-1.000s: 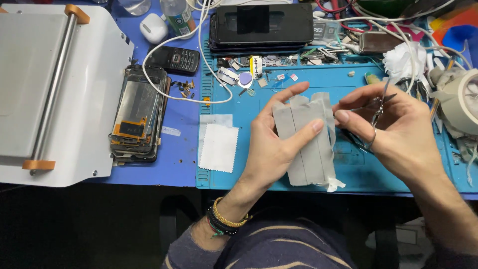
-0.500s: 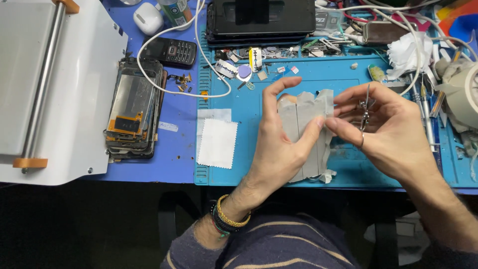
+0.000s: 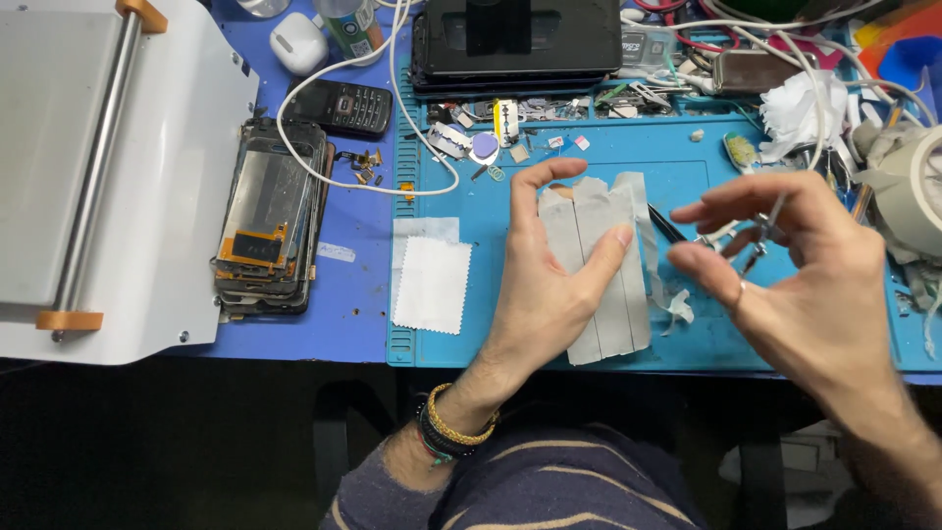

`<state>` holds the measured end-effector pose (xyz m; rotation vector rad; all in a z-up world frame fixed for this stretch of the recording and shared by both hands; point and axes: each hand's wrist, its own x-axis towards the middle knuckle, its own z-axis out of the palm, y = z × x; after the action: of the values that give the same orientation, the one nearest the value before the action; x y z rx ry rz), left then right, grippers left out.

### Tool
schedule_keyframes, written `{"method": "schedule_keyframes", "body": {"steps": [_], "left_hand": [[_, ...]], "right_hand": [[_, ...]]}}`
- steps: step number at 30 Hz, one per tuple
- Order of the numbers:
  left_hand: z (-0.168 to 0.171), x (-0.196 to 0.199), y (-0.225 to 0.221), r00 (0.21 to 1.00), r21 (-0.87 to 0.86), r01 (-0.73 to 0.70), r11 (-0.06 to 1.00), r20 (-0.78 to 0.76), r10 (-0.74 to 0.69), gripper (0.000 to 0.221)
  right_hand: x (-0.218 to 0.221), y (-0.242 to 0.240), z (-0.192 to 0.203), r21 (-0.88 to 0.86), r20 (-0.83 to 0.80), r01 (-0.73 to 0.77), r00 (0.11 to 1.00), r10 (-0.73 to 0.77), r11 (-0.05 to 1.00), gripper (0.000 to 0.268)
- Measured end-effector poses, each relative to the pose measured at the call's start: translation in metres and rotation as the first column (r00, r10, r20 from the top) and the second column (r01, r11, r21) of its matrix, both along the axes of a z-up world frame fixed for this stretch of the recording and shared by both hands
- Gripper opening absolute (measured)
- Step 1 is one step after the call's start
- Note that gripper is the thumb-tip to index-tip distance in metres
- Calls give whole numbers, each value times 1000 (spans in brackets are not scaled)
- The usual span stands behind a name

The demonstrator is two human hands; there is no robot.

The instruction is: The recorder is cleaning and preparing a smartphone screen for repair or remanufacturing at a workbench.

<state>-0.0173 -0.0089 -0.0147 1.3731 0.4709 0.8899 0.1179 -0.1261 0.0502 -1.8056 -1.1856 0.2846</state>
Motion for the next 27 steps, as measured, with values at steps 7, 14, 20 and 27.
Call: {"method": "schedule_keyframes", "body": {"steps": [7, 14, 20, 27], "left_hand": [[-6, 4, -5, 997, 176, -77, 981, -7, 79, 56], [-14, 5, -5, 992, 232, -121, 965, 12, 122, 47], [-7, 4, -6, 997, 104, -81, 991, 24, 79, 49], [-15, 4, -4, 995, 113, 2, 994, 96, -13, 47]], "right_hand": [[9, -14, -1, -390, 211, -87, 961, 181, 917, 50], [13, 20, -1, -739, 313, -23, 873, 374, 673, 70], [9, 28, 7, -802, 354, 70, 856, 377, 594, 73], [17, 29, 0, -586, 503, 24, 794, 340, 810, 72]]}}
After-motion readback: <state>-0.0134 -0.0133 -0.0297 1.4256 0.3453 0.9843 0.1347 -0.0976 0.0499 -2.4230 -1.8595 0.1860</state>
